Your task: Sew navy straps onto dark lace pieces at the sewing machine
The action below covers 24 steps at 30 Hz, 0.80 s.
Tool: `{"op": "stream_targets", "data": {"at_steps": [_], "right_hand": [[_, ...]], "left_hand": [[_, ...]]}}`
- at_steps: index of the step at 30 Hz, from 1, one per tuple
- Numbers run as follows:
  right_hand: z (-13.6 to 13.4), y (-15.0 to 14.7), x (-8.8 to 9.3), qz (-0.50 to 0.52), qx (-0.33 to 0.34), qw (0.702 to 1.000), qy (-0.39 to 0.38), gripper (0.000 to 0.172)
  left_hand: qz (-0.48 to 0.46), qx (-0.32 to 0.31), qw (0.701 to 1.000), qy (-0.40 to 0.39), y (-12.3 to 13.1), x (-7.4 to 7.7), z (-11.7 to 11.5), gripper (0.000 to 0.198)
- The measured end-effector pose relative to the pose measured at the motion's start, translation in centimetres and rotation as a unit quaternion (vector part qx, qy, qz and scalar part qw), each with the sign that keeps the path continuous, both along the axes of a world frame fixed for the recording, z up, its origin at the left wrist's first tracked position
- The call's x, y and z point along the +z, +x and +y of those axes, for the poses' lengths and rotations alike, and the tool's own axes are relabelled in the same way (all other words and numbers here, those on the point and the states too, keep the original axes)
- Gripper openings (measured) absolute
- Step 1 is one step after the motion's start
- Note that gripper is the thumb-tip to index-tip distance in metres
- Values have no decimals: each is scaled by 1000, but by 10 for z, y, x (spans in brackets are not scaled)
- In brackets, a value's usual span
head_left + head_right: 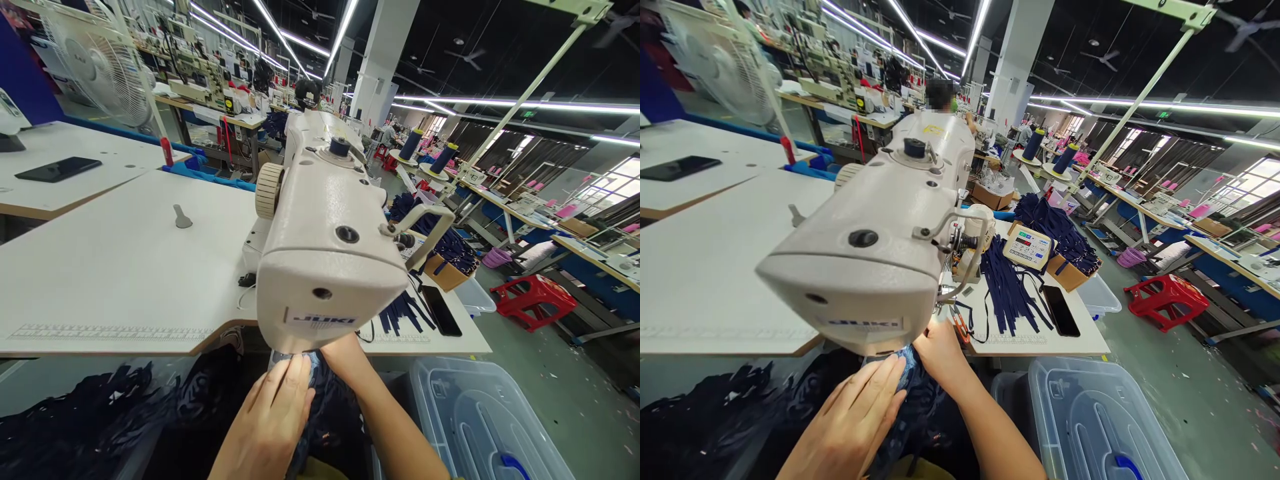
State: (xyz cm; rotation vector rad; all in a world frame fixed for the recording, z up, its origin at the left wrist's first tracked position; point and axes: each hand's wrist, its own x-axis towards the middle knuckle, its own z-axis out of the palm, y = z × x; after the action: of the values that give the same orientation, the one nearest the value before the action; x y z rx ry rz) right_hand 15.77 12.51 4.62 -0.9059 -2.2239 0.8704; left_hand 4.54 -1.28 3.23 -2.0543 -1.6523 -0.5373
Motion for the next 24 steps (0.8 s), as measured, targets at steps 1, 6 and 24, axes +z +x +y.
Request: {"op": "stream_targets", "data": {"at_steps": [1, 6, 24], "right_hand": [[0, 0, 0, -4, -2, 1000, -1, 23], [-1, -1, -1, 8, 4, 1000, -3, 29], [-6, -5, 5, 36, 28, 999, -21, 37]], "left_hand": [[0, 0, 1000, 2, 0, 0, 0, 29], [12, -13, 999, 37, 1, -2, 4, 28], [-36, 28, 994, 100, -7, 1, 1, 37]]}}
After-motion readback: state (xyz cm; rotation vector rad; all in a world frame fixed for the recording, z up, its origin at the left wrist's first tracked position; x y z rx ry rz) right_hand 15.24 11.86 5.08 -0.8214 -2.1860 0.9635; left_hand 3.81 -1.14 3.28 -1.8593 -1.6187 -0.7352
